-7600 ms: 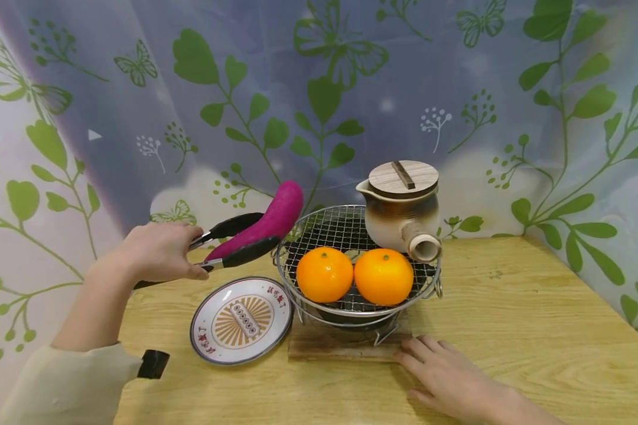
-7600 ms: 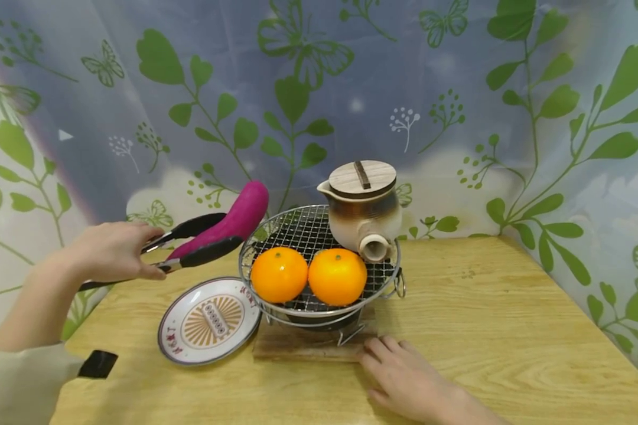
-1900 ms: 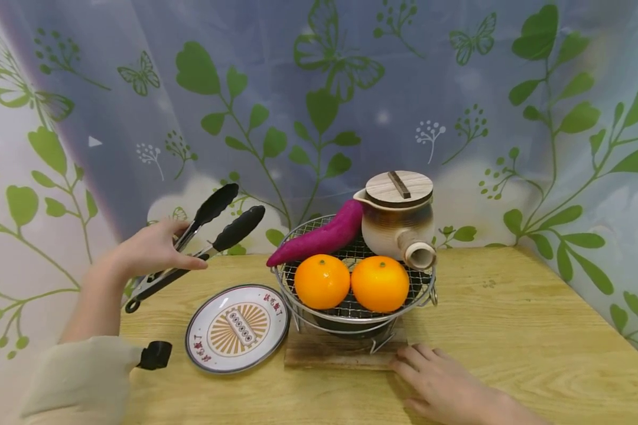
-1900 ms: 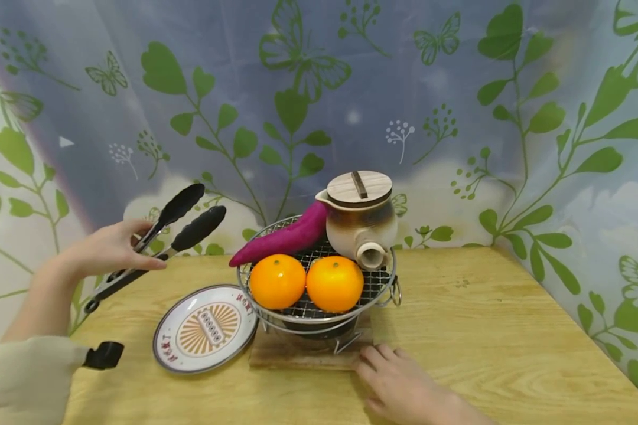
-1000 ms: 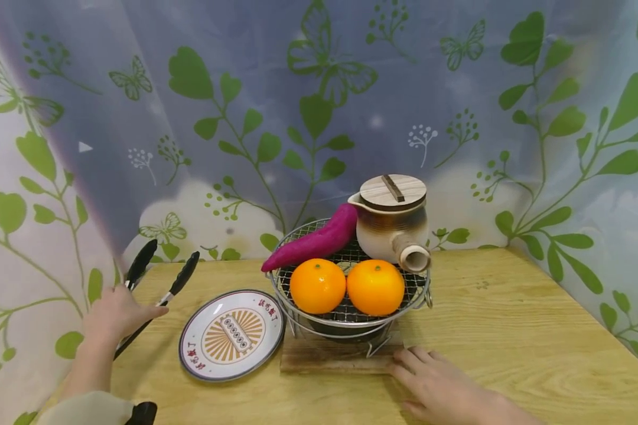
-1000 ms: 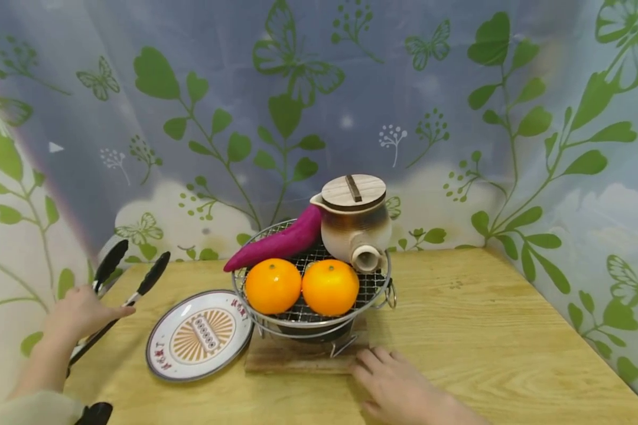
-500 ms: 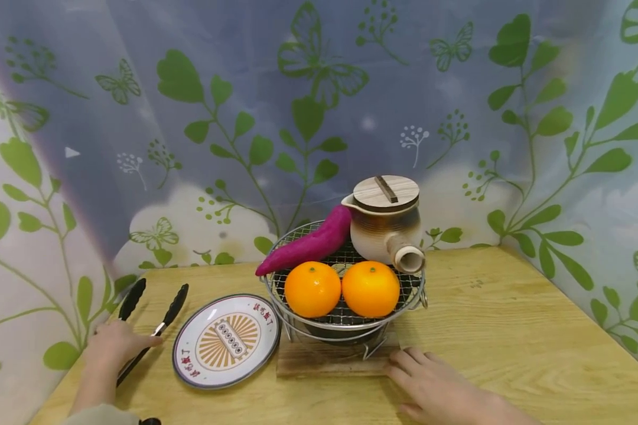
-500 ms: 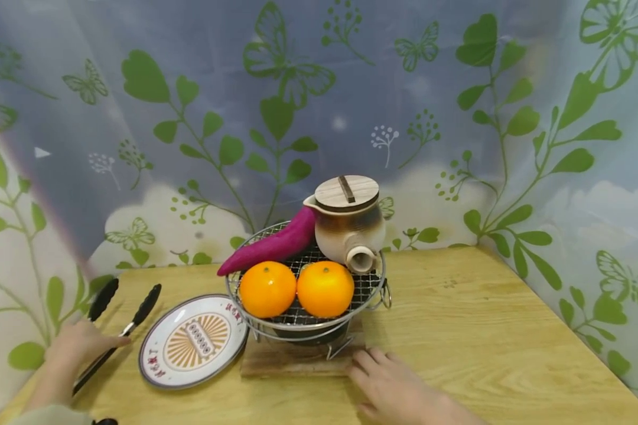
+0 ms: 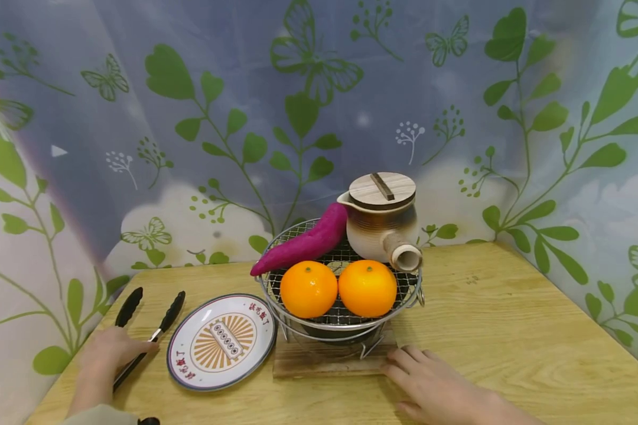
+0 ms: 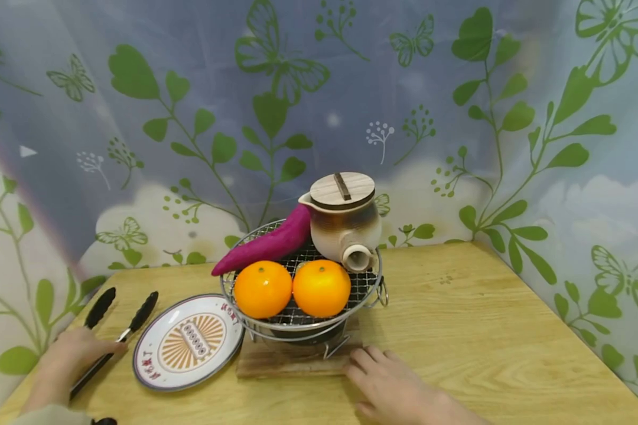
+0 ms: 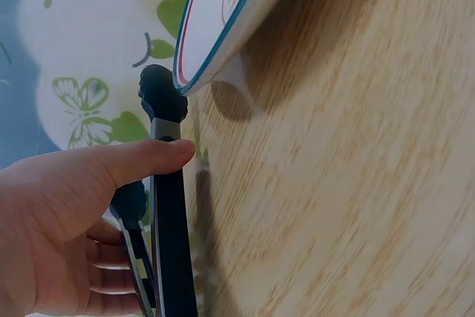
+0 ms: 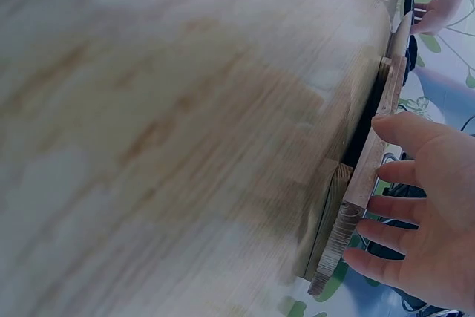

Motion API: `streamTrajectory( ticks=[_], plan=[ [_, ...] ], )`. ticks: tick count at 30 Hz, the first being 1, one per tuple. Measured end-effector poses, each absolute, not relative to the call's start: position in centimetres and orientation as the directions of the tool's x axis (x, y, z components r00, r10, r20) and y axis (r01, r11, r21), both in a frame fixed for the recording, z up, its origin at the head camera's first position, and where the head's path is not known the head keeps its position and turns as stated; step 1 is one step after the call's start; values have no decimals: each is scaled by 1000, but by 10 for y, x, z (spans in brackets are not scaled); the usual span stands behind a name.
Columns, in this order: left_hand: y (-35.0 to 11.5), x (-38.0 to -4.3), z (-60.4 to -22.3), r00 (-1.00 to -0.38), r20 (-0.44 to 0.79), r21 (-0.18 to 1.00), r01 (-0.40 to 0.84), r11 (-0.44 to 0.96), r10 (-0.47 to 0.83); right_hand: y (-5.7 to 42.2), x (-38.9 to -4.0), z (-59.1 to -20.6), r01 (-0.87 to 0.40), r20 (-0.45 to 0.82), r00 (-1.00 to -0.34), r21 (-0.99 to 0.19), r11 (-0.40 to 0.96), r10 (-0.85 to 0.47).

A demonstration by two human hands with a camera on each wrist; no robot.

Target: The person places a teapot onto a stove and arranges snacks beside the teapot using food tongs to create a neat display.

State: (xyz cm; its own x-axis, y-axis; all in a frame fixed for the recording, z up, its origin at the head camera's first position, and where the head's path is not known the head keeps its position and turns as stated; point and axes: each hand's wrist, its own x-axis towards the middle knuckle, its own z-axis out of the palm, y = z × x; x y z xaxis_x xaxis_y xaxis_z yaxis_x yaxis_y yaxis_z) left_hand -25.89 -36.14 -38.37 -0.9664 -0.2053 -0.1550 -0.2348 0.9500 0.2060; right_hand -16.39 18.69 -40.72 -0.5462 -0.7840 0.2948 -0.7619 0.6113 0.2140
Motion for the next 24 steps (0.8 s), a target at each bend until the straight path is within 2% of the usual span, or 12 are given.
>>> streamTrajectory(
  ticks=[8,24],
  plan=[
    [-360,-263,-387,-968,-169,158,-214,964,-187,188,-163,-406,-758,291,-536,247,604,-792],
    [-358,-264,-389,-967,-187,247,-214,945,-170,187,-163,-408,-760,298,-541,227,609,-787]
  ],
)
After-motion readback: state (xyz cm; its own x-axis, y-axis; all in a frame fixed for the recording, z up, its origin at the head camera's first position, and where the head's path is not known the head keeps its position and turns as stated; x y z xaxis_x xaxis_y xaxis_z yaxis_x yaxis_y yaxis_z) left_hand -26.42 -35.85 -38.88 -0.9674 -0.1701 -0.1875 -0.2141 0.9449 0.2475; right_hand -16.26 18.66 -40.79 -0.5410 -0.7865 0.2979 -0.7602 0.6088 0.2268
